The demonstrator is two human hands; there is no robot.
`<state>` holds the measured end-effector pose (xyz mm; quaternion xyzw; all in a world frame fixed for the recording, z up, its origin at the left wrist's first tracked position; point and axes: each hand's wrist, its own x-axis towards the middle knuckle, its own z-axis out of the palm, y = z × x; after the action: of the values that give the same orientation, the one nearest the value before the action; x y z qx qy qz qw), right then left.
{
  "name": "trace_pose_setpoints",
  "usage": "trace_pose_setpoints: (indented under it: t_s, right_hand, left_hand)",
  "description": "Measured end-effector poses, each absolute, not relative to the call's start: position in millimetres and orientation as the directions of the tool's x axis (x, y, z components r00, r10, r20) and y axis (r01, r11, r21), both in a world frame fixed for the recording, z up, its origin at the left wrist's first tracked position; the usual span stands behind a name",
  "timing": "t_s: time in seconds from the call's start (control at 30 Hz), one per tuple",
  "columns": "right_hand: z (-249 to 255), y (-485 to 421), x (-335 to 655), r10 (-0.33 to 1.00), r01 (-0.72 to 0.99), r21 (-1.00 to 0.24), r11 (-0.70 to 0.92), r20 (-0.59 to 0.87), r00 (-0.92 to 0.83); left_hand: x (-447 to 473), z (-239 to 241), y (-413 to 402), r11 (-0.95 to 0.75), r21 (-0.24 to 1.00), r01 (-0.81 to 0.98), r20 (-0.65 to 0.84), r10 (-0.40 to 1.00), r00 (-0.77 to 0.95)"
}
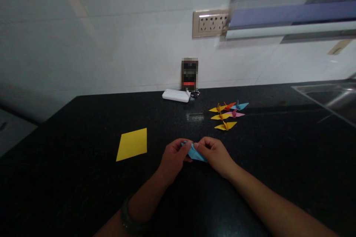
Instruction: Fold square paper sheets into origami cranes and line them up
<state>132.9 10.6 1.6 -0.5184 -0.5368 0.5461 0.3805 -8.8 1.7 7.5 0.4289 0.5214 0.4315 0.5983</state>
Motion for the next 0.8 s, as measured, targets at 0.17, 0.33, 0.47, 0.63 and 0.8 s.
trace_pose_setpoints:
  t_s: [0.17,0.33,0.47,0.63,0.8]
  right_hand:
    - [1.4,10.7,132.8,0.964,0.119,-0.981,-0.154,-0.176,-0.199]
    - [3.2,12.3,137.1,0.892,0.021,-0.957,-0.291,-0.279,-0.355]
    - [5.5,14.3,140.6,0.867,0.079,-0.946,-0.314,-0.319,-0.382]
    - [2.3,16.1,141.7,0.874,0.124,-0.944,-0.305,-0.330,-0.356]
    - [1.3,16.5,142.7,0.870,0.120,-0.947,-0.300,-0.323,-0.374]
  left_hand:
    - [-10.5,10.1,0.9,0.185,0.975,0.125,-0.196,0.977,0.079]
    - [-13.5,10.3,2.5,0.183,0.966,0.183,-0.178,0.983,-0.042]
    - [-14.6,10.1,3.5,0.163,0.965,0.204,-0.143,0.984,-0.106]
    - [-13.7,9.7,3.3,0.183,0.971,0.155,-0.167,0.980,-0.110]
    - [-11.5,10.1,3.2,0.224,0.974,0.033,-0.221,0.971,-0.089]
